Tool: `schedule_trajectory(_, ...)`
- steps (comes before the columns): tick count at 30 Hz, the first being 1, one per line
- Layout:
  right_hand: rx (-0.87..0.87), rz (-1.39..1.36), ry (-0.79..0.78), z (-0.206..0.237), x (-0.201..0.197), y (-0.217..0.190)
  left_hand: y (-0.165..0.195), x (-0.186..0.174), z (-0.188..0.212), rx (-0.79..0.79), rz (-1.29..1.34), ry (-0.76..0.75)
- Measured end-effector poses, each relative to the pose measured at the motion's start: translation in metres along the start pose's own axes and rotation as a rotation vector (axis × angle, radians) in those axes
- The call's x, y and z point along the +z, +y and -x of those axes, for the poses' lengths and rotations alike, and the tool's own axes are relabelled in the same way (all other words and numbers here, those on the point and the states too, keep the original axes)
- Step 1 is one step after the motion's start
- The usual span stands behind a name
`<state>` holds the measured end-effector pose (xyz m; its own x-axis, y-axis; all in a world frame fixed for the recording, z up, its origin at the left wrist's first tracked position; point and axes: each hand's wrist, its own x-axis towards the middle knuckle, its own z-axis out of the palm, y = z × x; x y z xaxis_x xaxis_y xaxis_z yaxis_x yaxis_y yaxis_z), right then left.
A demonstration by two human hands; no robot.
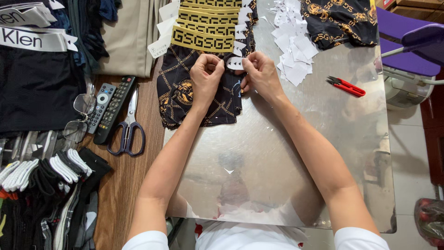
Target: The person repeatedly picks up small white paper tags, trims them with a red utility knife, and attaches them to the waistband of black patterned boxer shorts. The person handles the shorts and tags one at a time, stacking the finished items on the table.
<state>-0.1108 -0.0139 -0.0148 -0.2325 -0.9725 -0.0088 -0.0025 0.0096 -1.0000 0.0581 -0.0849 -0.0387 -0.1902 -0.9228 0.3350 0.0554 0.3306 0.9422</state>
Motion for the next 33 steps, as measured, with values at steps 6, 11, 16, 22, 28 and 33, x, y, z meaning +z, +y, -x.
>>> schedule_trajectory(6, 0.032, 0.173, 0.077, -0.008, -0.001, 0.007, 0.006, 0.002, 0.004, 0.119, -0.175, -0.064)
schedule_trajectory(11, -0.145, 0.334, 0.211, -0.023, -0.009, 0.002, 0.012, 0.004, 0.008, 0.134, -0.319, -0.095)
schedule_trajectory(16, -0.256, 0.407, 0.186, -0.042, -0.006, -0.012, 0.016, 0.005, 0.012, 0.295, -0.426, -0.103)
schedule_trajectory(22, -0.101, 0.498, 0.218, -0.030, -0.007, -0.011, 0.009, 0.005, 0.009, 0.369, -0.513, -0.097)
schedule_trajectory(28, -0.114, 0.385, 0.161, -0.018, -0.001, 0.001, 0.004, 0.004, 0.009, 0.460, -0.756, -0.198)
schedule_trajectory(33, -0.022, 0.362, 0.237, -0.025, -0.005, -0.014, 0.004, 0.005, 0.008, 0.457, -0.750, -0.196)
